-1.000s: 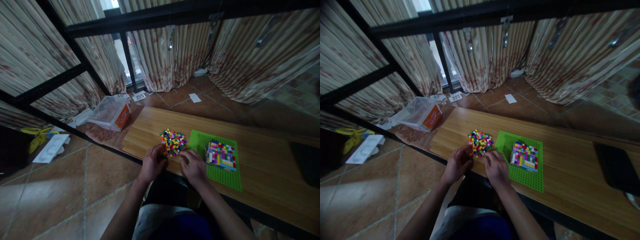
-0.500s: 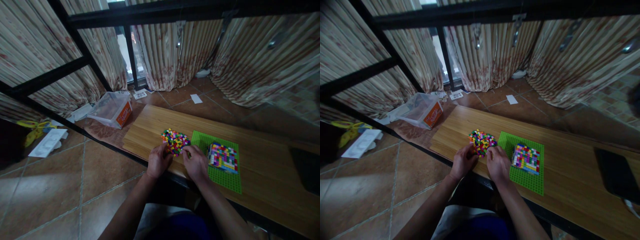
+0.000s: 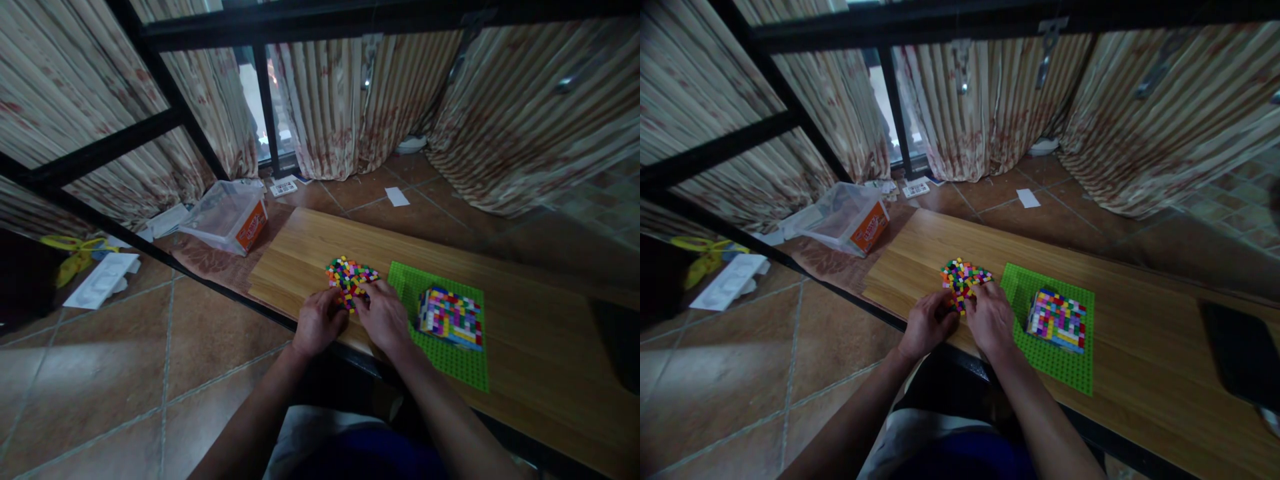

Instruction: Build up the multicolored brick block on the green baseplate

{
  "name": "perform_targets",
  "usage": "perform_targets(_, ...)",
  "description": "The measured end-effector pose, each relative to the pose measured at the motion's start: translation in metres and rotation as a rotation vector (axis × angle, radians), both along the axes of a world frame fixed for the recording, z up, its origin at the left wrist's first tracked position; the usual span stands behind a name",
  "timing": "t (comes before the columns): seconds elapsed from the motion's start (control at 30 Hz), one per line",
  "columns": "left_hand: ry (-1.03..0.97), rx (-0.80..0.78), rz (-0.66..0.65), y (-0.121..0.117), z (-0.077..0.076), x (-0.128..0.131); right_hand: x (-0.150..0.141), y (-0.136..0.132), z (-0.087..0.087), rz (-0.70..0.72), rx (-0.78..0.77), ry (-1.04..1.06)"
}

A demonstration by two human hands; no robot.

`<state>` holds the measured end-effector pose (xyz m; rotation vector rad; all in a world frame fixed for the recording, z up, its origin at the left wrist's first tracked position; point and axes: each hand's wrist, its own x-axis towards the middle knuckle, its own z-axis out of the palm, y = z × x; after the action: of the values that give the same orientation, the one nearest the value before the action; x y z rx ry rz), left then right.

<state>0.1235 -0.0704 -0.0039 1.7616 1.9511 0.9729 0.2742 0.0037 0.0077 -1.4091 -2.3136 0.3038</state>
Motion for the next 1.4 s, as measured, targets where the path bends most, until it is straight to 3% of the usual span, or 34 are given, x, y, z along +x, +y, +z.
perform_targets(0.43, -0.019, 0.051, 0.03, 0.002, -0.002, 0.0, -0.006, 0.014, 0.014, 0.045, -0.141, -0.091)
perform_targets(0.73, 0.025, -0.003, 0.089, 0.004, 0.003, 0.009, -0.002, 0.028, 0.026, 0.171, -0.207, -0.186)
perform_targets(0.97, 0.027, 0.021, 0.063, 0.003, 0.006, 0.01, -0.007, 0.035, 0.032, 0.241, -0.217, -0.269)
perform_targets(1.2, 0.051, 0.048, 0.032, 0.003, 0.002, 0.009, -0.01, 0.039, 0.031, 0.253, -0.188, -0.309)
perform_targets(1.4, 0.053, 0.064, 0.03, 0.002, -0.001, 0.007, -0.002, 0.045, 0.016, 0.328, -0.042, -0.176)
